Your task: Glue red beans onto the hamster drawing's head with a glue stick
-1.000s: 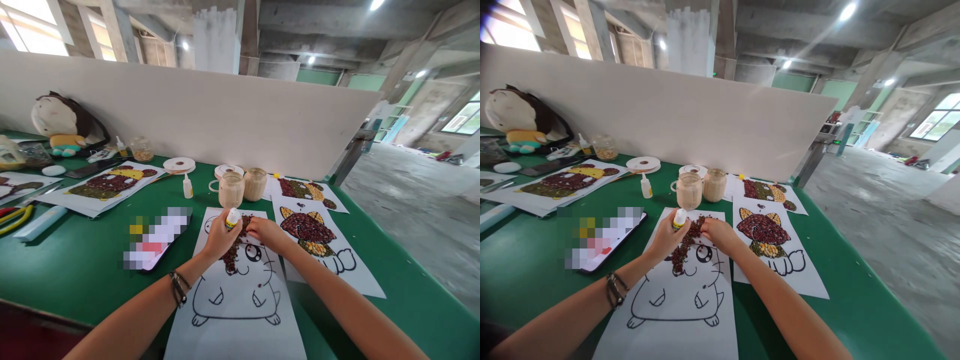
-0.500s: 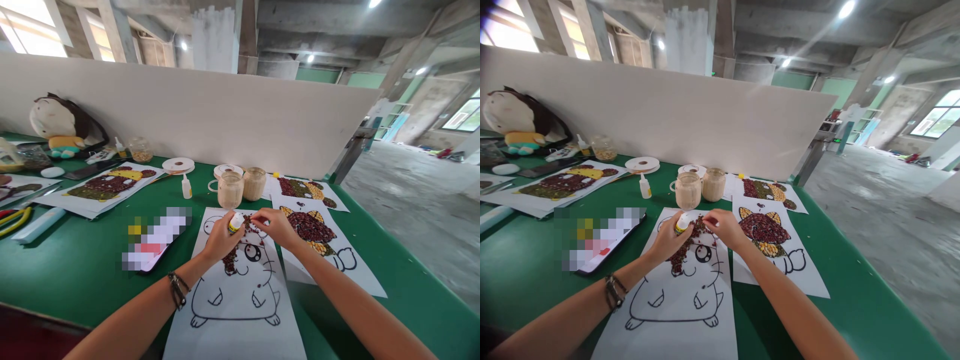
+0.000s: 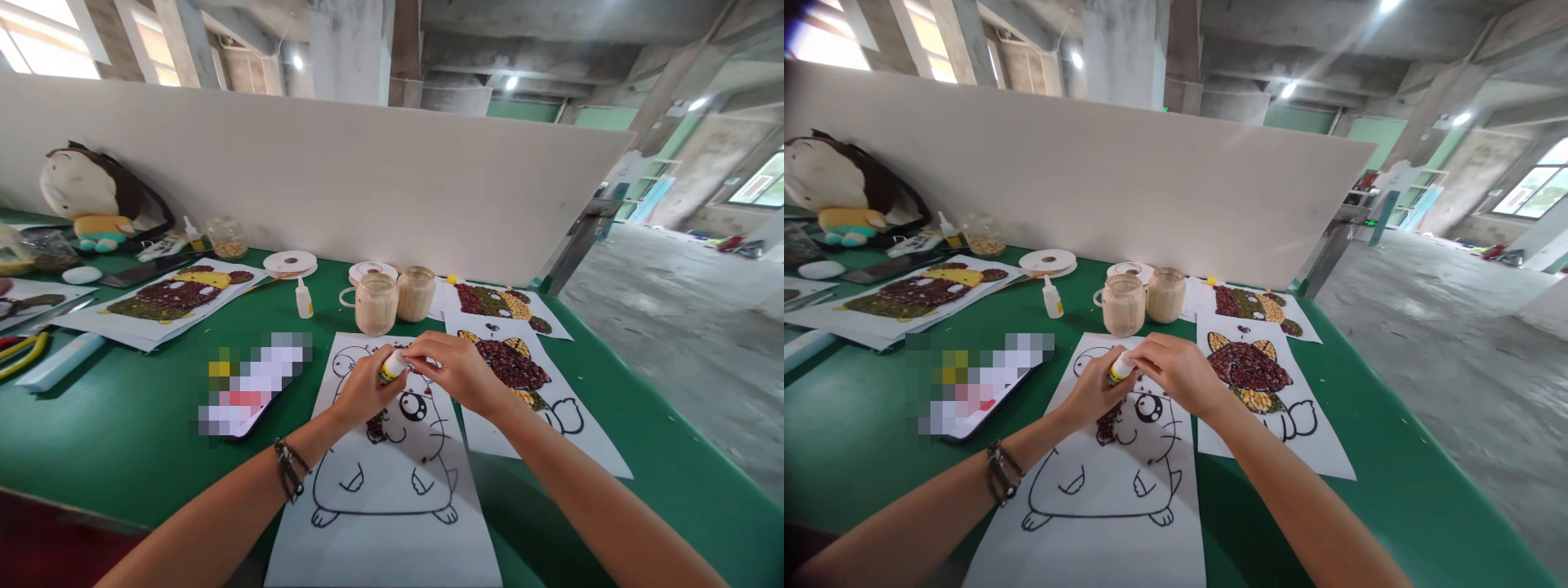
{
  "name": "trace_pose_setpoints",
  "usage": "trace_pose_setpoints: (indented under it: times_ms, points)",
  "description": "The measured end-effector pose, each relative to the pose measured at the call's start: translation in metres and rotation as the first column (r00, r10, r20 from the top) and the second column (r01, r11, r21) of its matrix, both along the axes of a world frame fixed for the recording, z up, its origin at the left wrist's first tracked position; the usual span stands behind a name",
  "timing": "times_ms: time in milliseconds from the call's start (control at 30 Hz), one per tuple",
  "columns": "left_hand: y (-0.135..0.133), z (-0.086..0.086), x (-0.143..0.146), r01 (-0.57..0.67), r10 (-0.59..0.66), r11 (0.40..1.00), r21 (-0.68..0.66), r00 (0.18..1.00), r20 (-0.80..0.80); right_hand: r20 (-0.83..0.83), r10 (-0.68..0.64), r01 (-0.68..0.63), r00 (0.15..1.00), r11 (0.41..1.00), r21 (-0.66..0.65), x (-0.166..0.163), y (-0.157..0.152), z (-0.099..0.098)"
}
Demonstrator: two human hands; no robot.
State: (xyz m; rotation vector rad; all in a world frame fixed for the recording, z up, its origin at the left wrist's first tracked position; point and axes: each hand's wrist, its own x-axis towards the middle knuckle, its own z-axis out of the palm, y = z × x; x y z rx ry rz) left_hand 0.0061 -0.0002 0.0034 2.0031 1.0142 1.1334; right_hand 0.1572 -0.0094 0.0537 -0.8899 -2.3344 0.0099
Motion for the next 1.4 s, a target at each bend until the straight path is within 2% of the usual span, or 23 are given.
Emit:
trace_pose_setpoints:
  times_ms: [200,367,533,700,900,1133,1267,1400]
  points:
    - [0.001,-0.001,0.0,-0.004,0.004,1.0,-0.002,0.999,-0.036,0.052,-0.055,0.056,0.997,0.998,-0.011,0.002,0.0,0.001]
    - [0.002,-0.003,0.001,-0.029,0.03,0.999,0.019,0.997,-0.074,0.153,-0.026,0.019,0.988,0.999,0.046,0.001,-0.001,0.001]
    - [0.003,-0.003,0.002,-0.06,0.063,0.998,0.027,0.99,-0.126,0.225,-0.062,0.038,0.972,0.993,0.108,0.0,-0.003,0.0]
    - [0.003,-0.004,-0.001,-0.061,0.066,0.998,0.034,0.977,-0.205,0.249,-0.053,0.029,0.967,0.995,0.1,-0.002,-0.004,0.001]
    - [0.003,-0.004,-0.004,-0.039,0.049,0.998,0.04,0.963,-0.264,0.179,0.013,-0.01,0.984,1.0,-0.017,-0.002,-0.006,0.008]
    - [0.001,0.0,-0.002,-0.007,0.011,1.0,0.016,0.975,-0.224,0.013,0.096,-0.092,0.995,0.978,-0.19,0.002,-0.003,0.01]
    - [0.0,0.004,-0.001,-0.035,0.032,0.999,-0.011,0.977,-0.21,-0.101,0.094,-0.123,0.99,0.933,-0.337,0.004,-0.003,0.014]
    - [0.001,0.005,-0.002,-0.038,0.035,0.999,-0.01,0.975,-0.219,-0.251,0.035,-0.156,0.967,0.864,-0.479,0.006,-0.005,0.018]
